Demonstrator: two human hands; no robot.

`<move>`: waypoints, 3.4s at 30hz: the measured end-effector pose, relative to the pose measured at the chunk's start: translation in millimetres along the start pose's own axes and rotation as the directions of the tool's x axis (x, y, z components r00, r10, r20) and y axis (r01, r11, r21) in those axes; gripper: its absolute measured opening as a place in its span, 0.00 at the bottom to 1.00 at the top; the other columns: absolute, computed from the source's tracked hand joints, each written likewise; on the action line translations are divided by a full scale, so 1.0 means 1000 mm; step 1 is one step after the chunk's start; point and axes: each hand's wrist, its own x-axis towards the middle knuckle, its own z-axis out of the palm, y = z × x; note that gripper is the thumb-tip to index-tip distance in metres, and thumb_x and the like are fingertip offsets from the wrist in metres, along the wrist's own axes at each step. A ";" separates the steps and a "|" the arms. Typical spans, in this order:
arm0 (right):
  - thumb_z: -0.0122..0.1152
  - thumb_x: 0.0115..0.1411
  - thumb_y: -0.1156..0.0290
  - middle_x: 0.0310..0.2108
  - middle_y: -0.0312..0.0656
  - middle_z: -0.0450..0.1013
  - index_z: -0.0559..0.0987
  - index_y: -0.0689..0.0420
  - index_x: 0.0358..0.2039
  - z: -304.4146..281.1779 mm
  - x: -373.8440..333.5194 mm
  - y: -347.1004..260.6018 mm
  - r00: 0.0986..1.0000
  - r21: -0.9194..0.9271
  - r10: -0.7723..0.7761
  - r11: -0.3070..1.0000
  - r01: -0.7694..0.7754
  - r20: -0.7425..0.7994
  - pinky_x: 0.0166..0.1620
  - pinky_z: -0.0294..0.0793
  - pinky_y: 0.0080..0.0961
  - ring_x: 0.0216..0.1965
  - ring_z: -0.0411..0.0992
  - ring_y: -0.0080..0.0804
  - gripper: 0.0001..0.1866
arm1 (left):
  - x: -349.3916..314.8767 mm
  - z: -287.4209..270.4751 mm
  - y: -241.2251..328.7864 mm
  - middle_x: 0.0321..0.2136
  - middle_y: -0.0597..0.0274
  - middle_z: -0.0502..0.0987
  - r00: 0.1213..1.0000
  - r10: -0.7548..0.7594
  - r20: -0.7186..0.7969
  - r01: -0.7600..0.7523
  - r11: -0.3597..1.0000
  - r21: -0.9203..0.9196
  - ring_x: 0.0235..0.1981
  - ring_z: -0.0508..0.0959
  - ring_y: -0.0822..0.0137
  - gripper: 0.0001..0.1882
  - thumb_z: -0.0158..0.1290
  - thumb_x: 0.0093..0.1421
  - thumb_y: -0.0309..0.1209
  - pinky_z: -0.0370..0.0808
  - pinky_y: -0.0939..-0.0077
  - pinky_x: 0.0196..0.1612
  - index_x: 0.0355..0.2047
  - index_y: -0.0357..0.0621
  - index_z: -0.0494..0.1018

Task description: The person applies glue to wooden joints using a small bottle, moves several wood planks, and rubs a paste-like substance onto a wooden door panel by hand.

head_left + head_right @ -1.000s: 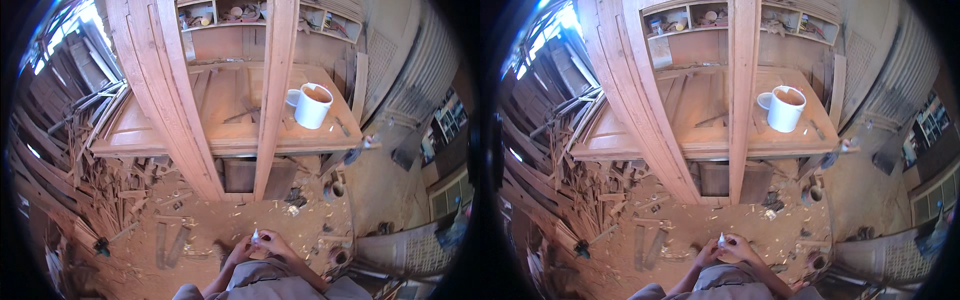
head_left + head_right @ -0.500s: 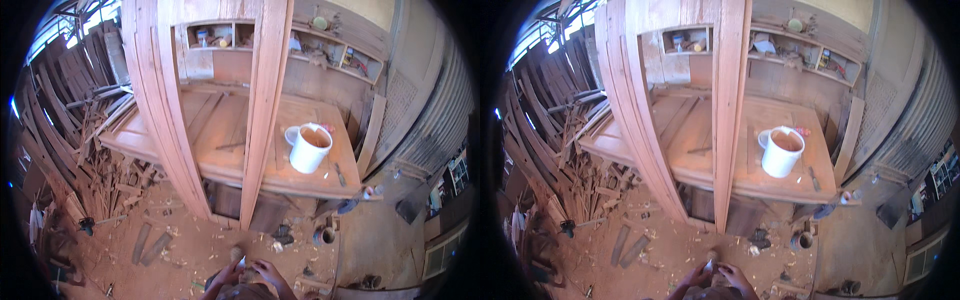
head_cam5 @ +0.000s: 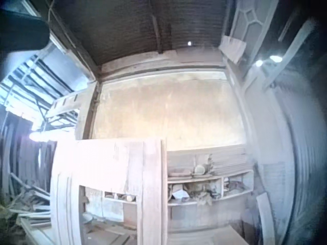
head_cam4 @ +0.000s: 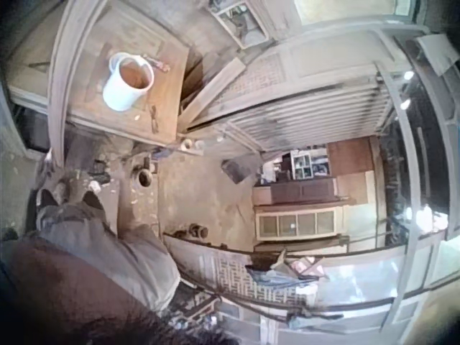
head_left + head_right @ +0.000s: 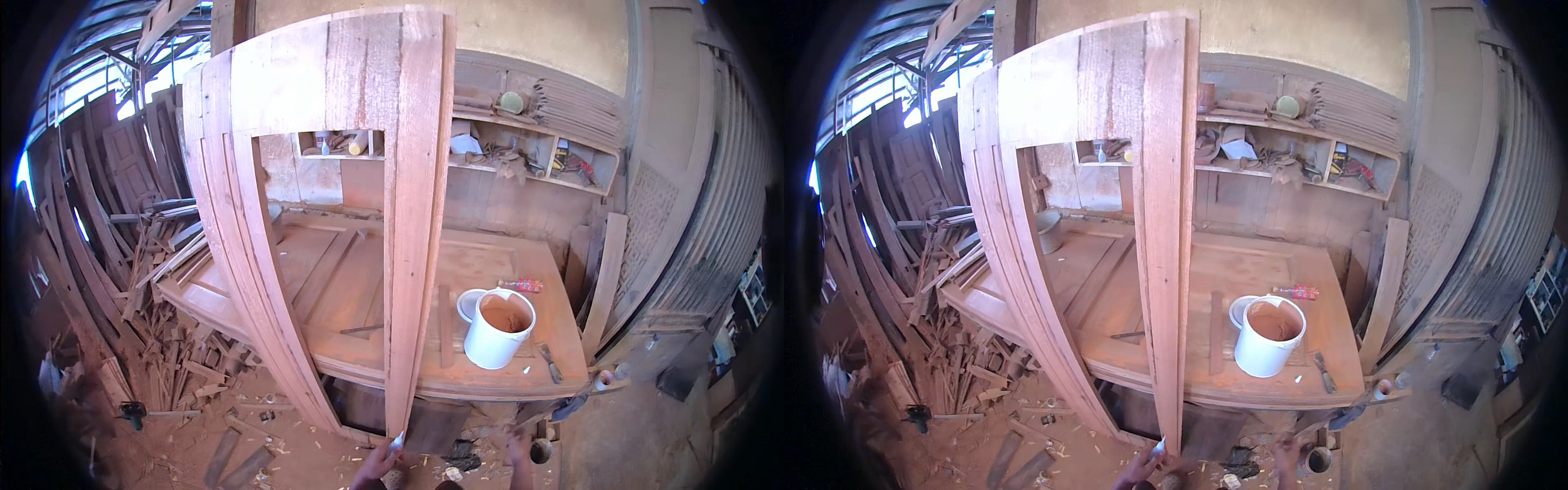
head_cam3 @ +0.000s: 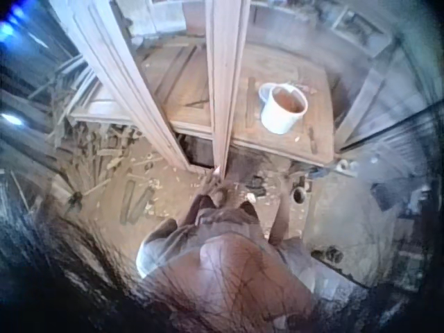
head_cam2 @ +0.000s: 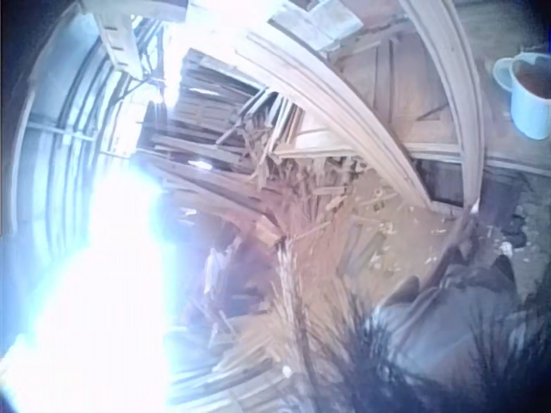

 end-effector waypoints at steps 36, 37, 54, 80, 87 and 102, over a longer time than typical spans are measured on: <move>0.58 0.61 0.69 0.27 0.31 0.71 0.74 0.57 0.39 -0.044 0.063 -0.192 0.504 0.042 -0.012 0.998 -0.048 0.864 0.29 0.68 0.14 0.25 0.67 0.15 0.08 | -0.016 0.272 0.092 0.25 0.47 0.73 0.881 -0.053 -0.471 0.130 0.982 0.133 0.29 0.76 0.48 0.17 0.45 0.65 0.43 0.70 0.60 0.32 0.39 0.38 0.66; 0.57 0.61 0.71 0.29 0.33 0.72 0.74 0.58 0.40 -0.046 0.049 -0.185 0.426 0.136 -0.118 0.991 -0.011 0.897 0.31 0.69 0.14 0.27 0.69 0.16 0.08 | -0.014 0.272 0.096 0.25 0.47 0.73 0.882 -0.046 -0.469 0.125 0.982 0.139 0.30 0.75 0.47 0.17 0.46 0.65 0.43 0.70 0.60 0.33 0.39 0.38 0.66; 0.55 0.62 0.71 0.35 0.42 0.76 0.72 0.60 0.37 0.001 -0.048 -0.143 0.308 0.034 -0.120 0.962 0.272 0.944 0.41 0.71 0.23 0.36 0.74 0.29 0.07 | -0.032 0.263 0.065 0.45 0.61 0.73 0.683 -0.368 -0.631 -0.451 0.466 -0.761 0.43 0.73 0.70 0.16 0.41 0.68 0.40 0.70 0.73 0.47 0.48 0.43 0.66; 0.51 0.65 0.71 0.32 0.36 0.72 0.70 0.62 0.46 0.225 -0.242 -0.176 0.715 0.185 -0.084 0.981 -0.064 0.694 0.36 0.71 0.19 0.33 0.70 0.19 0.12 | -0.067 -0.035 0.045 0.44 0.64 0.67 0.906 -0.260 -0.335 0.174 0.948 -0.265 0.43 0.70 0.74 0.17 0.47 0.65 0.33 0.68 0.81 0.46 0.53 0.42 0.67; 0.46 0.67 0.58 0.30 0.36 0.70 0.68 0.61 0.41 0.282 -0.143 -0.144 0.873 0.192 -0.099 0.981 0.006 0.477 0.34 0.70 0.19 0.29 0.69 0.20 0.16 | -0.085 -0.084 -0.081 0.36 0.51 0.77 0.813 -0.400 -0.422 0.467 0.882 0.065 0.40 0.77 0.62 0.16 0.51 0.61 0.36 0.73 0.70 0.42 0.45 0.38 0.72; 0.43 0.68 0.58 0.31 0.39 0.71 0.68 0.61 0.44 0.357 -0.069 -0.119 0.900 0.211 -0.377 0.919 0.334 0.217 0.41 0.67 0.23 0.34 0.68 0.24 0.17 | -0.277 -0.087 -0.320 0.31 0.60 0.79 0.636 -0.644 -0.425 0.717 0.697 0.017 0.27 0.75 0.72 0.16 0.48 0.63 0.39 0.72 0.75 0.32 0.41 0.39 0.74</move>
